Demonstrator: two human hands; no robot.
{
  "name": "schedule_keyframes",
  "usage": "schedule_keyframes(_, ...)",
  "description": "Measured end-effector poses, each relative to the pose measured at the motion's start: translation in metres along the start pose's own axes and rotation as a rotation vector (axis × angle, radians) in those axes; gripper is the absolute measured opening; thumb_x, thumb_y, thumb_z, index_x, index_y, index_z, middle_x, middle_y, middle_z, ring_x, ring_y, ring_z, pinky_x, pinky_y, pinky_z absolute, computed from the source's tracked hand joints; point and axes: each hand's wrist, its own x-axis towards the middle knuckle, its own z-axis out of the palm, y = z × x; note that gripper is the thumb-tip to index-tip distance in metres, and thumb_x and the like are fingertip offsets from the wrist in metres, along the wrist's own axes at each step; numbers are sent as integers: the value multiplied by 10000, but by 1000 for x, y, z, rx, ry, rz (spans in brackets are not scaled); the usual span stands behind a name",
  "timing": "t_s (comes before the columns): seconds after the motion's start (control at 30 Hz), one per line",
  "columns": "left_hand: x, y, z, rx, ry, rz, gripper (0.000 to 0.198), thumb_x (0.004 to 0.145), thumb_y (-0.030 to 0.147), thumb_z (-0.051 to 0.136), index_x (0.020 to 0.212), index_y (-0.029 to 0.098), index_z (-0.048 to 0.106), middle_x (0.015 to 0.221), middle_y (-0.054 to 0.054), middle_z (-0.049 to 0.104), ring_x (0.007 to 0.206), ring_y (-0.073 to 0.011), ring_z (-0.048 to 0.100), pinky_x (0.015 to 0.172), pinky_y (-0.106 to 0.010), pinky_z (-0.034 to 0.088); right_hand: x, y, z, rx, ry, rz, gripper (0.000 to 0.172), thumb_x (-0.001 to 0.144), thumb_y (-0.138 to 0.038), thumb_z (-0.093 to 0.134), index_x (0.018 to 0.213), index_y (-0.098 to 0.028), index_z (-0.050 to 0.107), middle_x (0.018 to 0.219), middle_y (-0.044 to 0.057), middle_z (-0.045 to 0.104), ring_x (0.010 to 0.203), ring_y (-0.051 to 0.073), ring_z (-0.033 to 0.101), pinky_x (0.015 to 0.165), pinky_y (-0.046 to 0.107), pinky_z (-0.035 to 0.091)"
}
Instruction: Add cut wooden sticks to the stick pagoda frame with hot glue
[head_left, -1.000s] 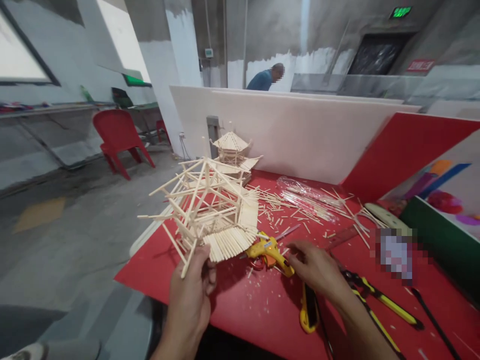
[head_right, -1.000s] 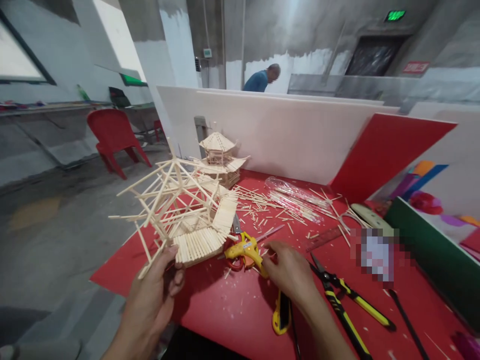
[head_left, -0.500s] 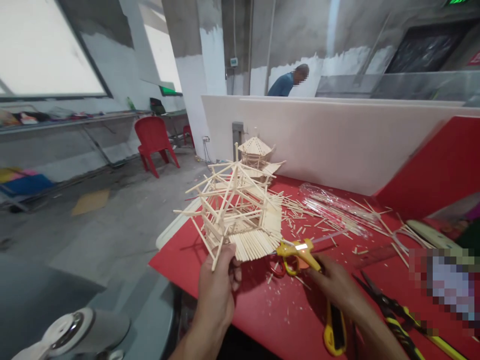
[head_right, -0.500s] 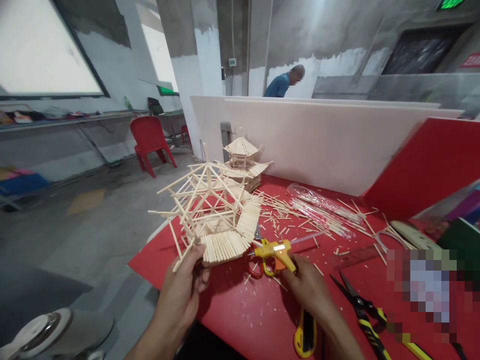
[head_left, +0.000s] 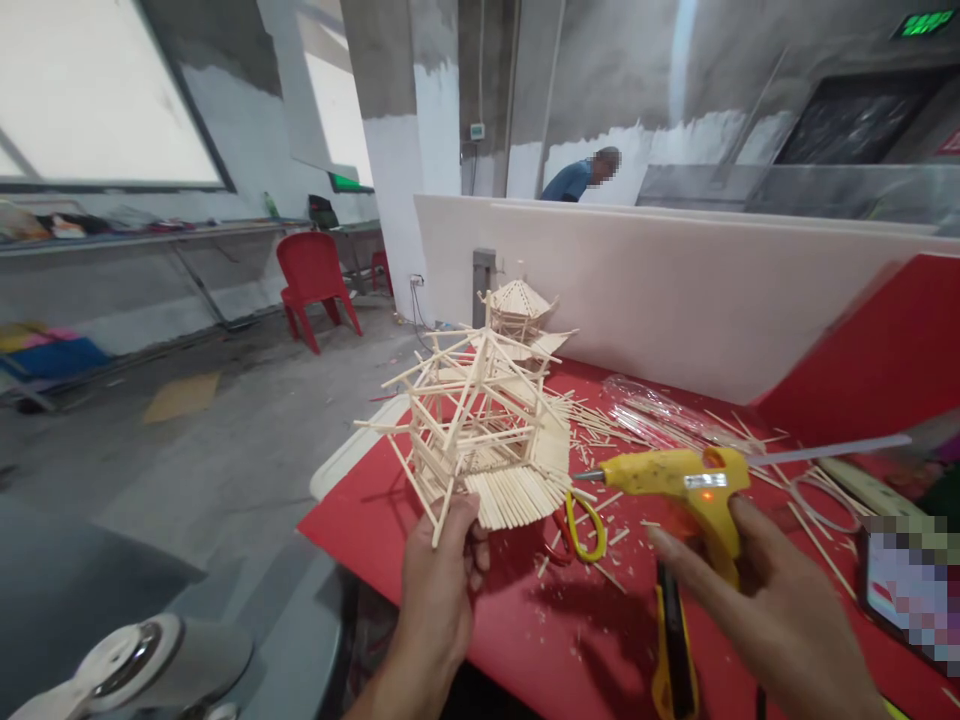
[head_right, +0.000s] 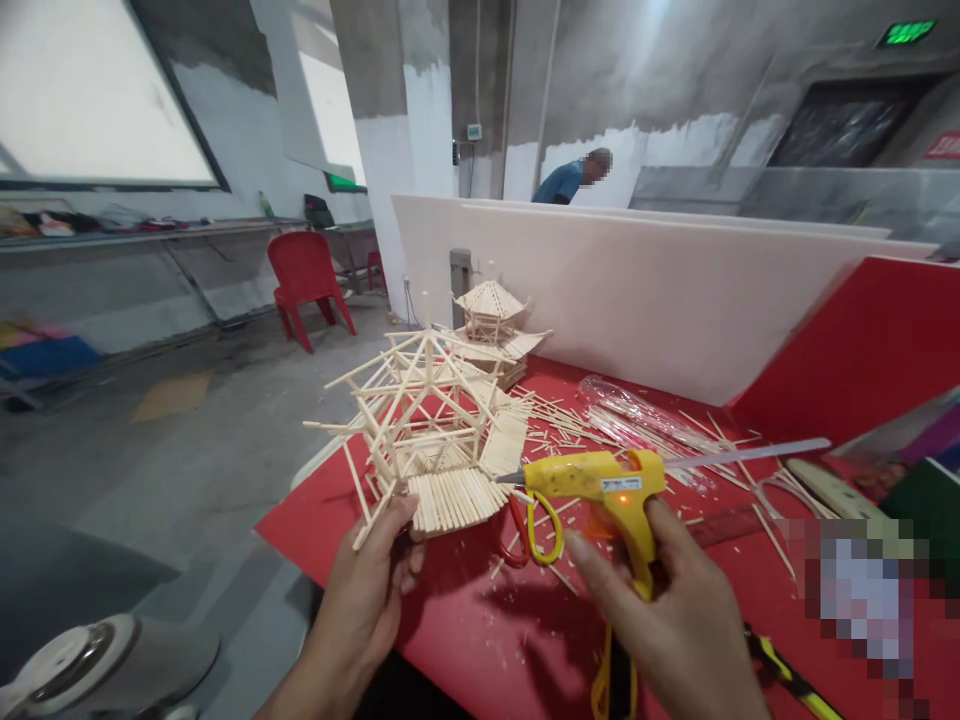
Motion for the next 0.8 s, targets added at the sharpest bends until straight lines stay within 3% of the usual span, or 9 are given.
schedule_keyframes(0.1, 0, 0, -2, -5, 9, -45, 309, 737, 434, 717, 704, 183, 539, 544, 45, 568, 368, -65, 472, 319, -154, 282, -2, -25, 18, -137, 9, -154, 461, 735, -665, 658, 715, -232, 501, 500, -72, 470, 430, 103, 426, 445, 236, 355)
schedule_keyframes(0.17, -1, 1, -3, -14, 0, -56, 325, 710, 442, 738, 698, 176, 552, 542, 38, 577, 365, -72, 490, 313, -156, 289, 0, -34, 31, -199, 35, -293, 455, 760, -649, 642, 701, -233, 469, 522, -68, 466, 441, 100, 405, 452, 239, 323)
schedule_keyframes(0.4, -6, 4, -10, -104, -23, -93, 348, 626, 369, 828, 821, 160, 629, 582, 38, 613, 388, -58, 486, 338, -146, 308, 5, -46, 61, -449, 174, -567, 345, 874, -534, 522, 840, -194, 565, 661, -8, 585, 472, 109, 451, 494, 249, 291)
schedule_keyframes(0.57, -14, 1, -18, -128, -35, -109, 417, 635, 335, 844, 968, 156, 667, 565, 44, 596, 419, -67, 472, 356, -154, 331, 3, -51, 69, -603, 216, -690, 284, 918, -441, 468, 902, -183, 586, 710, 27, 634, 552, 149, 578, 508, 257, 289)
schedule_keyframes(0.8, -17, -4, -32, -117, -104, -105, 292, 670, 323, 840, 838, 136, 692, 563, 15, 621, 392, -51, 438, 367, -161, 356, -1, -57, 70, -692, 225, -781, 265, 937, -405, 477, 953, -167, 593, 923, 108, 726, 658, 178, 662, 544, 272, 321)
